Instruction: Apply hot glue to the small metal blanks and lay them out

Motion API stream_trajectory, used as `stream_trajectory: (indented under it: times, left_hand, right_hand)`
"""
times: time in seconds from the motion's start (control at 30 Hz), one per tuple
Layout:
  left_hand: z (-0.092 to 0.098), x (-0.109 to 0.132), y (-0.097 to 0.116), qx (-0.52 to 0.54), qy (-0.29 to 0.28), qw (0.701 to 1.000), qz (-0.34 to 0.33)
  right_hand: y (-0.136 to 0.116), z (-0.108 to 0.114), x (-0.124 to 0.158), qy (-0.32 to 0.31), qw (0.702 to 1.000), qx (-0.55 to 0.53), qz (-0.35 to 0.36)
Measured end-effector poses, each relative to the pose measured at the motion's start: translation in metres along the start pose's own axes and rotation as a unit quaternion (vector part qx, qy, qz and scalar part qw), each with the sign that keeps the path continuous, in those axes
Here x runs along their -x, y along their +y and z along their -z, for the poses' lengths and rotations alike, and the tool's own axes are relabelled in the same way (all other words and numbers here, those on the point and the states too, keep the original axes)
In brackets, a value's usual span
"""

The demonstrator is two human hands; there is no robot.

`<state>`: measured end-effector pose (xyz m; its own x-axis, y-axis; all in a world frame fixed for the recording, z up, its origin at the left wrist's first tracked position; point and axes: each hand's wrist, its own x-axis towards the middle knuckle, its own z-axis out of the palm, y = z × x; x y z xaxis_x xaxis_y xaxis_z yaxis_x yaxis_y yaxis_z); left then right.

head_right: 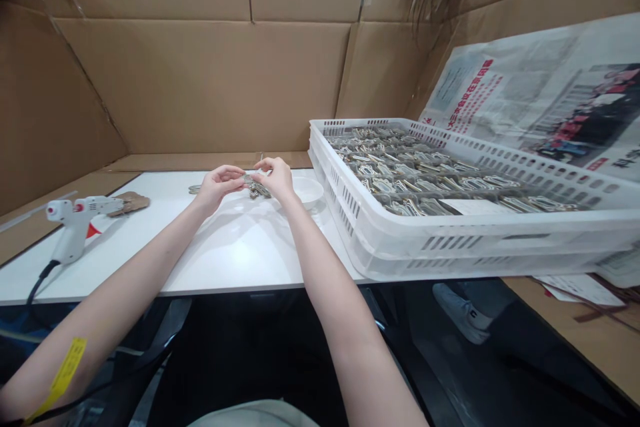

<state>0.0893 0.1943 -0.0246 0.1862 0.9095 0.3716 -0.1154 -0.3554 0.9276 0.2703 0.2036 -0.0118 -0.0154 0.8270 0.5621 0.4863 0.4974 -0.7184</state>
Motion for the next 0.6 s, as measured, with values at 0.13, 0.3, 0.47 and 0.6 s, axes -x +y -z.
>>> stream_trajectory:
  times: [0.13, 0.3, 0.47, 0.6]
  left_hand:
    - [-0.0002, -0.0001, 0.0000, 0.002, 0.005, 1.000, 0.003]
    - [0.0009, -0.0008, -0.0010, 0.003, 0.004, 1.000, 0.000]
    - [0.0014, -0.0006, -0.0004, 0.009, 0.002, 1.000, -0.003]
    - [0.0009, 0.0001, 0.0012, 0.015, 0.002, 1.000, -0.006]
  right_hand:
    - [0.0019, -0.0012, -0.0011, -0.013, 1.000, -0.007, 0.001]
    - [0.0019, -0.0010, -0.0013, -0.041, 0.998, -0.039, -0.011]
    - [0.0021, -0.0020, -0.0014, -0.047, 0.997, -0.061, -0.012]
    - [0.0020, -0.0019, -0.0013, -0.056, 0.996, -0.072, -0.012]
